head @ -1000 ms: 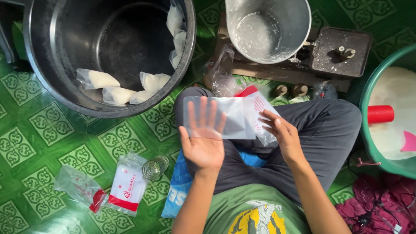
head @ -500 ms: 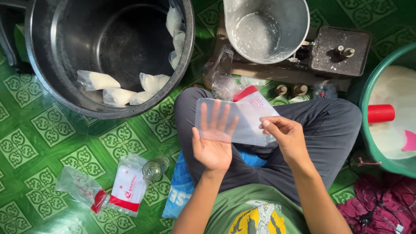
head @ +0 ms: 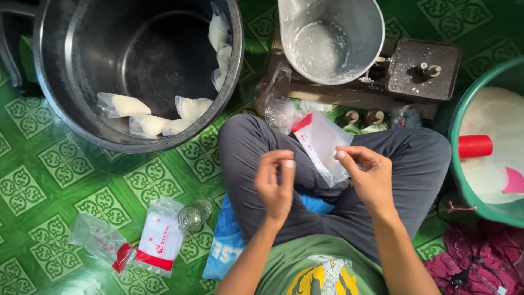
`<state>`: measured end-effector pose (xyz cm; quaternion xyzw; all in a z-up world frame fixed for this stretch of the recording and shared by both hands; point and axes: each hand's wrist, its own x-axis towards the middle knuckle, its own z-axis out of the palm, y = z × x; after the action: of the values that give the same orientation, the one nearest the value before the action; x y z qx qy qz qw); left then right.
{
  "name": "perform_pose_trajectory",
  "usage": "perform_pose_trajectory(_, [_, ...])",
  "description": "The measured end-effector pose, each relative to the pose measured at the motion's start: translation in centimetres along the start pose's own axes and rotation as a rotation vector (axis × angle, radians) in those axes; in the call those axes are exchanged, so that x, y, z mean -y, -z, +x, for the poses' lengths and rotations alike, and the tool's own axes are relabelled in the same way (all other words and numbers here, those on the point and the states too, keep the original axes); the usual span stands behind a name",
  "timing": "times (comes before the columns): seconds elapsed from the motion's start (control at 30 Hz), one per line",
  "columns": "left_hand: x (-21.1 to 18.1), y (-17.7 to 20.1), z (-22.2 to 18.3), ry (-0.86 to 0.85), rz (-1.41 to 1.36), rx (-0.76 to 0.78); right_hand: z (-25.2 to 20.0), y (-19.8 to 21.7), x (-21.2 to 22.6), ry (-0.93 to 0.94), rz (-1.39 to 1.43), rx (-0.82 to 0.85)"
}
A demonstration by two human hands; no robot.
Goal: Manually scooping white powdered food from a large basin into individual plastic bags for packaging.
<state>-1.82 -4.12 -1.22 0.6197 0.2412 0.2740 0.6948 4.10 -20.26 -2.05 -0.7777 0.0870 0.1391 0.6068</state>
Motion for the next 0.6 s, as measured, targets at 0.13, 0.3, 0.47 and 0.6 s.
perform_pose_trajectory(0.13, [-1.1,-0.8,-0.2,0.003,0.083,0.278,-0.2,-0.6,0.0,-0.034,-0.059,-0.017])
perform_pose_trajectory(0.3, [0.0,-1.5,-0.5,-0.036,0.153,0.408,-0.2,-0.9,0.1,-0.096,-0.087,-0.005])
perform_pose_trajectory(0.47, [0.0,-1.5,-0.8,-0.012,0.163,0.447,-0.1,-0.8,-1.2,-0.092,-0.024,0.026])
perform_pose_trajectory(0.6, [0.4,-1.3,-0.9,0.078,0.150,0.461,0.0,-0.7,-2.3,-0.097,0.039,0.121])
